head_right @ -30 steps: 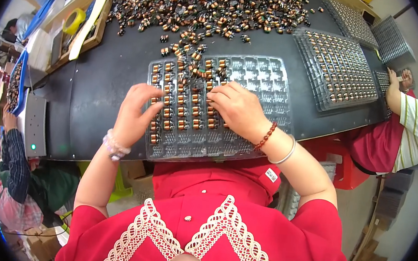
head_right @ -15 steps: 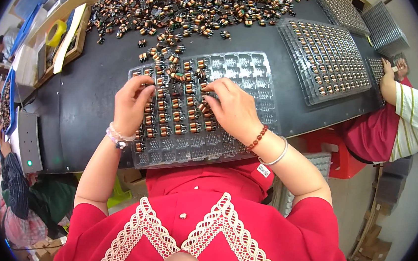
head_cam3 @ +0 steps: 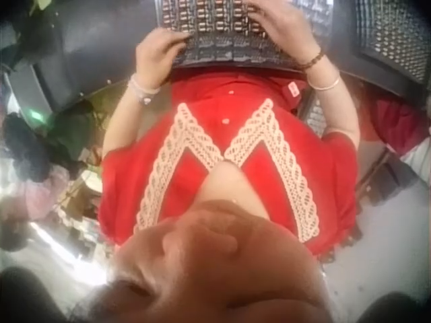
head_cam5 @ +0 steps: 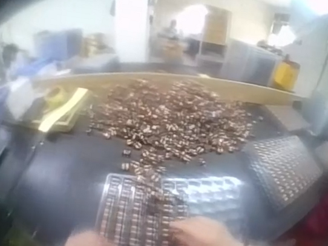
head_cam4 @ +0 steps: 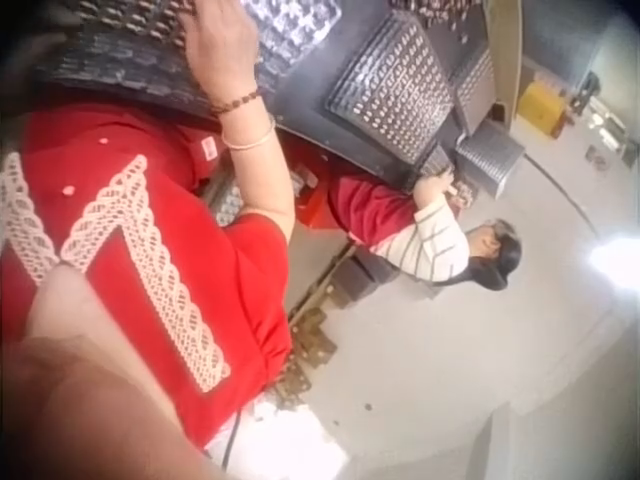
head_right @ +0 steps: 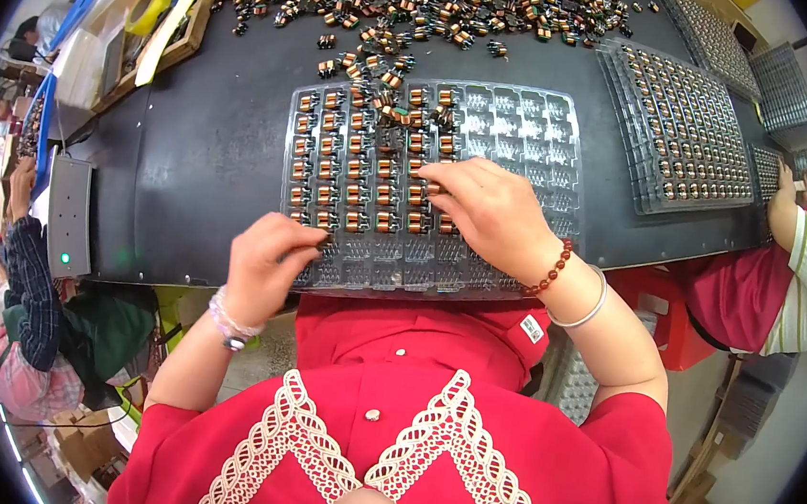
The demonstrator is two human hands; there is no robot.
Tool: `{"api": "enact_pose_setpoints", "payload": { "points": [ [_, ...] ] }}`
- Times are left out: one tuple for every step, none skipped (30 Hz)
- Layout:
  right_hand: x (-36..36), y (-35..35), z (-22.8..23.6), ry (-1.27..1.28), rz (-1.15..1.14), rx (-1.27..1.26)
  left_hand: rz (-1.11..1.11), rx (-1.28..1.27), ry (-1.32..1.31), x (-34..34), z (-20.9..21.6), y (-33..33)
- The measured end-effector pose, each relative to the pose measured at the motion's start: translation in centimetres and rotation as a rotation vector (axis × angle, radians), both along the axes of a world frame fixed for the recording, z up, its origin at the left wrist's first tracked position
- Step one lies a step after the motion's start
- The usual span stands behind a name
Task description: The person picks up electronic components from a pile on the table and places them one by one into the compartments of a plastic tray by hand.
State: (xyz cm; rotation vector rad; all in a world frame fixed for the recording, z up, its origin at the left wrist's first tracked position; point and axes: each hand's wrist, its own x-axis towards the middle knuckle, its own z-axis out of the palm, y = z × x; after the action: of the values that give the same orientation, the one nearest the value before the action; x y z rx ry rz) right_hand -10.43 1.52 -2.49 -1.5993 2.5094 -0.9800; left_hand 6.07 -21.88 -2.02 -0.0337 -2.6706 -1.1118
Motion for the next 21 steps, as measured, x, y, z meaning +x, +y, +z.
{"api": "enact_pose_setpoints", "payload": {
  "points": [
    [0.3,-0.2,0.1,-0.129,-0.051,-0.042,-0.01,-0.078,0.034,0.2,-0.5,0.3],
    [0.2,-0.2,-0.1,-0.128,-0.053,-0.044,-0.02,-0.156,0.067,0.4,-0.9,0.5],
    [0.1,-0.2,-0.5,-0.128,-0.036,-0.025,-0.022,-0.157,0.068,0.7,-1.1,0.5],
    [-0.2,-0.2,-0.9,-0.129,-0.021,-0.004,-0.026,-0.202,0.077,0.9,-1.3,0.6],
    [-0.4,-0.2,-1.0,-0.128,-0.025,-0.003,-0.031,-0.248,0.086,1.0,-1.4,0.7],
    [-0.6,-0.3,-1.1,-0.04,-0.024,-0.052,-0.034,-0.247,0.087,1.1,-1.5,0.7],
    [-0.7,-0.3,-1.2,0.047,-0.021,-0.102,-0.06,-0.298,0.099,1.2,-1.4,0.6],
    [-0.7,-0.3,-1.2,0.048,-0.021,-0.104,-0.086,-0.349,0.111,1.2,-1.4,0.5],
    [-0.6,-0.3,-1.1,0.09,-0.037,-0.094,-0.087,-0.35,0.112,1.0,-1.0,0.5],
    [-0.4,-0.1,-1.0,0.132,-0.056,-0.079,-0.145,-0.417,0.12,0.7,-0.3,0.5],
    [-0.2,0.1,-0.8,0.133,-0.061,-0.076,-0.205,-0.484,0.13,0.4,0.4,0.6],
    [0.2,0.1,-0.6,0.168,-0.047,-0.06,-0.21,-0.48,0.133,0.5,0.9,0.6],
    [0.2,0.1,-0.3,0.21,-0.035,-0.049,-0.257,-0.454,0.076,0.3,1.5,0.3],
    [0.2,0.1,-0.3,0.232,-0.037,-0.027,-0.305,-0.427,0.02,0.0,1.8,0.2],
    [0.1,0.0,-0.4,0.251,-0.023,-0.026,-0.258,-0.373,0.024,-0.9,1.9,0.2],
    [0.2,0.0,-0.4,0.272,-0.013,-0.021,-0.215,-0.316,0.032,-2.1,2.0,0.2],
    [0.0,-0.1,-0.7,0.284,0.003,-0.017,-0.149,-0.225,0.068,-3.9,2.0,0.4],
    [0.0,-0.1,-0.5,0.289,-0.009,-0.012,-0.096,-0.205,0.129,-6.1,1.7,0.9],
    [0.3,-0.1,-0.3,0.227,-0.029,-0.076,-0.033,-0.238,0.152,-7.7,1.1,1.3],
    [0.8,0.4,0.0,0.164,-0.055,-0.133,0.025,-0.263,0.175,-8.9,0.4,1.6],
    [1.3,1.1,0.4,0.123,-0.062,-0.126,0.026,-0.28,0.133,-9.4,-0.1,1.6]
  ]
}}
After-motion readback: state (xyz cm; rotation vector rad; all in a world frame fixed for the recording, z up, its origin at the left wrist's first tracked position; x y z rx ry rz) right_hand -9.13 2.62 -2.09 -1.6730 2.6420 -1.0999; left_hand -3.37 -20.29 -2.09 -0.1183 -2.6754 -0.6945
